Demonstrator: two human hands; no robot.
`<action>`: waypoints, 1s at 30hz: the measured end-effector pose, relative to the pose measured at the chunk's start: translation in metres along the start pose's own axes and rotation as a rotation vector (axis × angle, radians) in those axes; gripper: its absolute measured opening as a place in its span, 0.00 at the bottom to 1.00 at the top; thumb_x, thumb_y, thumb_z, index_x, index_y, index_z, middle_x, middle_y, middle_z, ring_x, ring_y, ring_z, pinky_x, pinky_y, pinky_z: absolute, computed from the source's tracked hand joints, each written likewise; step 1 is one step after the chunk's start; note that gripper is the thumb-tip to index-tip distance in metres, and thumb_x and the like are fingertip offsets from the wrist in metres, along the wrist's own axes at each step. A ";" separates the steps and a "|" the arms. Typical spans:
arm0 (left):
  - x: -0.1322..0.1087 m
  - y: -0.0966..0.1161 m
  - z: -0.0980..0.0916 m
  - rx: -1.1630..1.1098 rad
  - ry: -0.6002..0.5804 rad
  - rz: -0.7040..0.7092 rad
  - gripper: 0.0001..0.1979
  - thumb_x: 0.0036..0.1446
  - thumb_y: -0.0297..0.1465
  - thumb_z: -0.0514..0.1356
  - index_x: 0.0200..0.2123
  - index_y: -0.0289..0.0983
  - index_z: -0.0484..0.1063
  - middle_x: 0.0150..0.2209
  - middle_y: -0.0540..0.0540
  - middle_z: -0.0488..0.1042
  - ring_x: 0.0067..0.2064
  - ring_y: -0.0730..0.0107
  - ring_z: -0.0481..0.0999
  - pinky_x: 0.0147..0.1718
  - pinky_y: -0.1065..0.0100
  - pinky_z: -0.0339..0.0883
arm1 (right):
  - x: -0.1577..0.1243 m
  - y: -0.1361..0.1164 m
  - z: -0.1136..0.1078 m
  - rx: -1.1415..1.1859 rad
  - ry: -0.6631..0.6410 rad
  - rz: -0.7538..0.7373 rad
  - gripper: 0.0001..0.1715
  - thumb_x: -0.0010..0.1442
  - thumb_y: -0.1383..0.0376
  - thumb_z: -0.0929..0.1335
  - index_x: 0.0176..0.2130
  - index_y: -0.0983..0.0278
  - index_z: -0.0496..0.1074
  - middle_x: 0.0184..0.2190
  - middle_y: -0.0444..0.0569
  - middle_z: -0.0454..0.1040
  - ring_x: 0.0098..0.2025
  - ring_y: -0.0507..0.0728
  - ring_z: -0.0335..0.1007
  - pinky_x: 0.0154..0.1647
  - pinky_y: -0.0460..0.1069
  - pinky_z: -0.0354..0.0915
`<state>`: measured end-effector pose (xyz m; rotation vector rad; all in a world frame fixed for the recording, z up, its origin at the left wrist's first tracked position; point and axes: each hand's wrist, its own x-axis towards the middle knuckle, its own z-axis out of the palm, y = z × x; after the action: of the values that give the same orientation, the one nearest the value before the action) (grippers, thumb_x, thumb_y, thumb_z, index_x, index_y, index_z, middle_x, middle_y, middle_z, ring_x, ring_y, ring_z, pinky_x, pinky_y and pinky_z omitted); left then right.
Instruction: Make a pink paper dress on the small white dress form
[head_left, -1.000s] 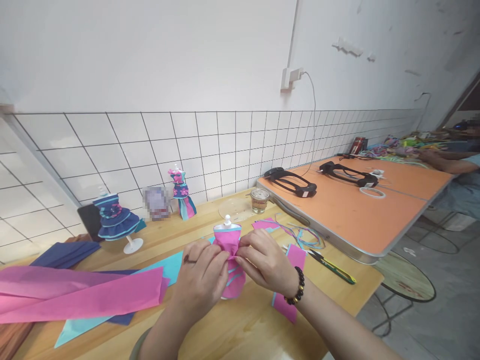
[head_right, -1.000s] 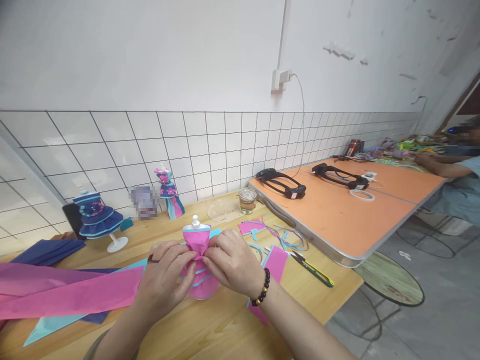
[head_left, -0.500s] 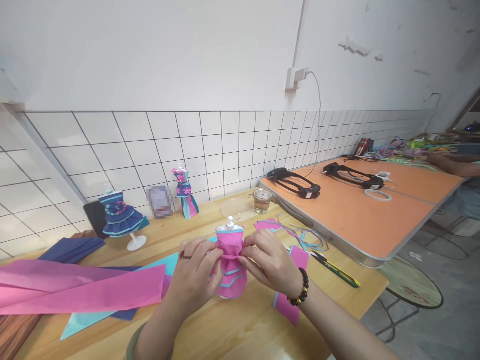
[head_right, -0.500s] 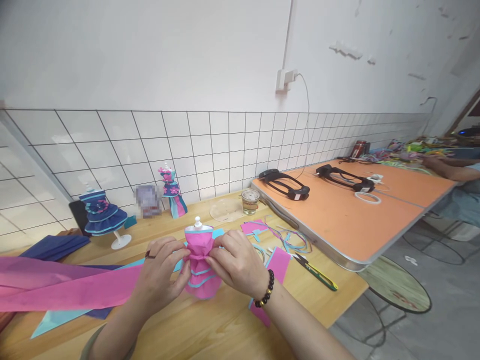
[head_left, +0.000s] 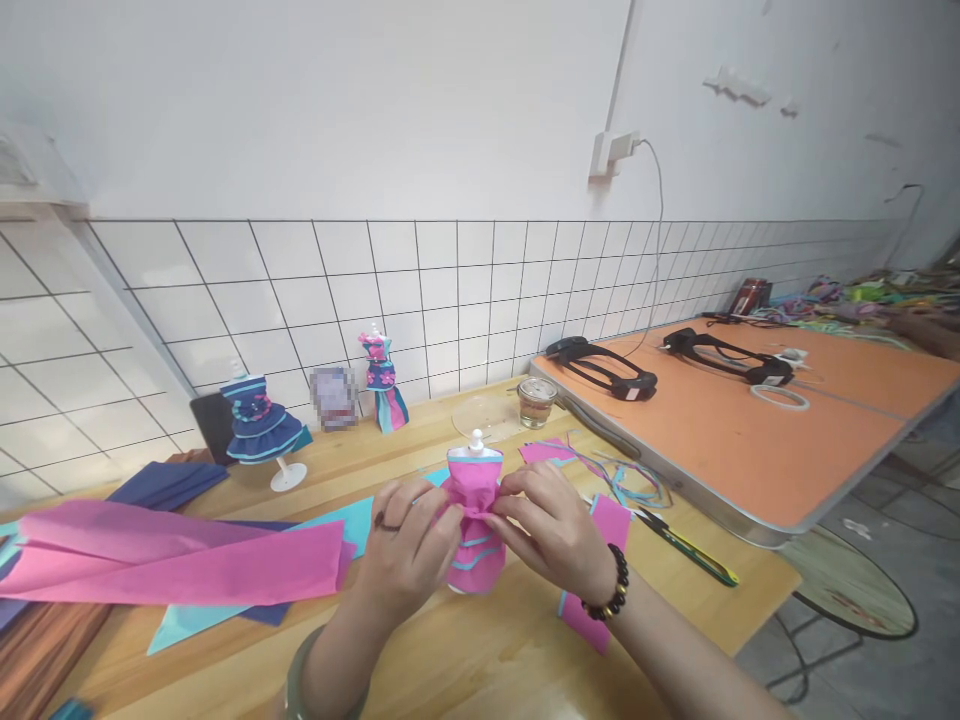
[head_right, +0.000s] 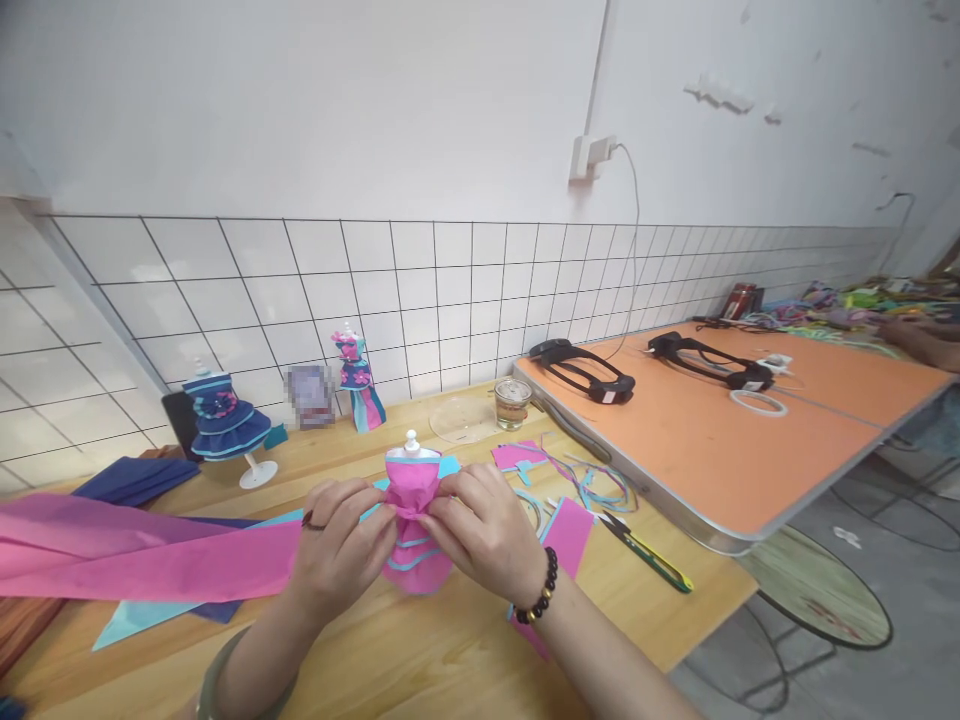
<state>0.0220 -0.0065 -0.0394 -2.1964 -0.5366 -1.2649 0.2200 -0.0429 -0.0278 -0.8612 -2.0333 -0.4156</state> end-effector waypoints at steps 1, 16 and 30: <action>-0.001 0.000 0.000 0.007 0.001 0.009 0.11 0.49 0.20 0.62 0.37 0.36 0.69 0.33 0.42 0.76 0.40 0.58 0.72 0.39 0.56 0.63 | -0.001 0.000 0.000 0.001 0.000 0.001 0.01 0.59 0.69 0.67 0.35 0.64 0.68 0.31 0.49 0.72 0.32 0.54 0.62 0.32 0.50 0.57; 0.006 0.001 -0.006 -0.094 -0.095 -0.045 0.06 0.51 0.23 0.58 0.33 0.37 0.69 0.37 0.41 0.72 0.43 0.57 0.68 0.40 0.55 0.64 | 0.001 -0.001 -0.003 -0.032 -0.038 -0.016 0.03 0.61 0.70 0.65 0.35 0.64 0.70 0.32 0.49 0.71 0.32 0.54 0.60 0.32 0.50 0.56; 0.012 0.002 -0.011 -0.173 -0.187 -0.182 0.04 0.53 0.25 0.59 0.31 0.39 0.72 0.44 0.40 0.67 0.45 0.56 0.66 0.43 0.55 0.62 | 0.001 -0.001 -0.001 0.053 -0.066 0.043 0.04 0.61 0.69 0.64 0.35 0.64 0.69 0.32 0.49 0.70 0.33 0.54 0.61 0.34 0.51 0.57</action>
<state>0.0217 -0.0135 -0.0250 -2.4739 -0.7393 -1.2445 0.2195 -0.0439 -0.0266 -0.8948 -2.0731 -0.3122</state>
